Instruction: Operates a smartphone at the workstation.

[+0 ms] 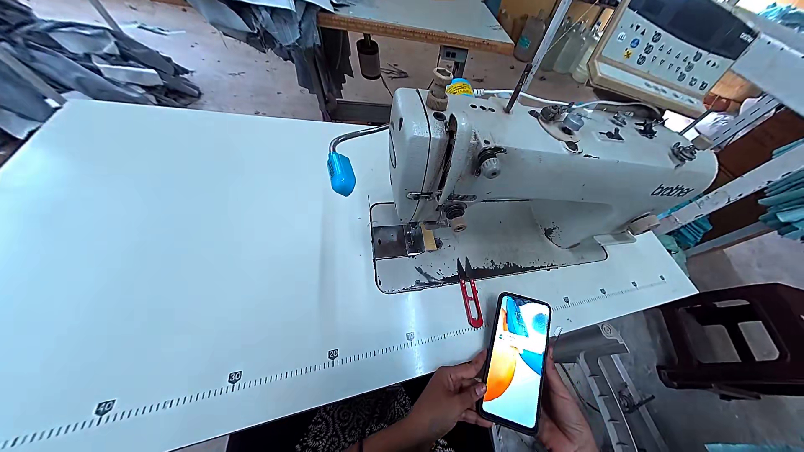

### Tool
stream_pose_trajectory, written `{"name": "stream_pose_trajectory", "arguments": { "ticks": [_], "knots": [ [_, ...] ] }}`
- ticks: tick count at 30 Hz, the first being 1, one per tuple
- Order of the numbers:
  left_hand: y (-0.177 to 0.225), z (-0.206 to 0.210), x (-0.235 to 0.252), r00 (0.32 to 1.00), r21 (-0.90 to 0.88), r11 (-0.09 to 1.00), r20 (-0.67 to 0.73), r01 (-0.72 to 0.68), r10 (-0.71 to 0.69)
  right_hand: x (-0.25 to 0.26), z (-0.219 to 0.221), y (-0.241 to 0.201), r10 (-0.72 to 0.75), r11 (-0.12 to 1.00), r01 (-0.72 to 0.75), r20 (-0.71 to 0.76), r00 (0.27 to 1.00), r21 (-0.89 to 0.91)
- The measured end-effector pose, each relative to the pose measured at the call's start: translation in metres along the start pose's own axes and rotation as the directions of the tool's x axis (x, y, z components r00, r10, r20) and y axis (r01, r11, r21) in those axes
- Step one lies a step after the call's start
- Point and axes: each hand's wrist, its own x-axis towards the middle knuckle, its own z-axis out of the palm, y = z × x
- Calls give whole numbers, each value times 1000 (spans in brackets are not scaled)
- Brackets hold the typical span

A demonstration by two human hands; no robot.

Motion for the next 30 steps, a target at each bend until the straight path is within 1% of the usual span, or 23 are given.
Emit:
{"name": "stream_pose_trajectory", "arguments": {
  "ticks": [4,8,11,18,21,27,30],
  "knots": [
    [0,0,-2,1000,-3,1000,-2,-11,11,-3,1,-2,16,1000,-16,-9,1000,-27],
    [1,-2,-3,1000,24,999,7,-25,25,-5,1,-1,21,1000,-21,22,1000,-14],
    [1,-2,-3,999,28,999,11,-39,39,-4,2,2,2,1000,-2,17,1000,-16],
    [4,1,-3,998,50,997,25,-54,53,0,2,9,-72,993,58,140,988,100],
    [5,0,-4,998,40,998,19,-53,53,-1,0,8,-55,993,36,172,984,110],
    [6,0,-4,998,35,998,23,-50,50,-1,0,7,-33,996,20,164,986,83],
    [5,-1,-5,998,35,998,27,-54,53,1,-2,8,-24,996,7,189,982,93]
  ]
}}
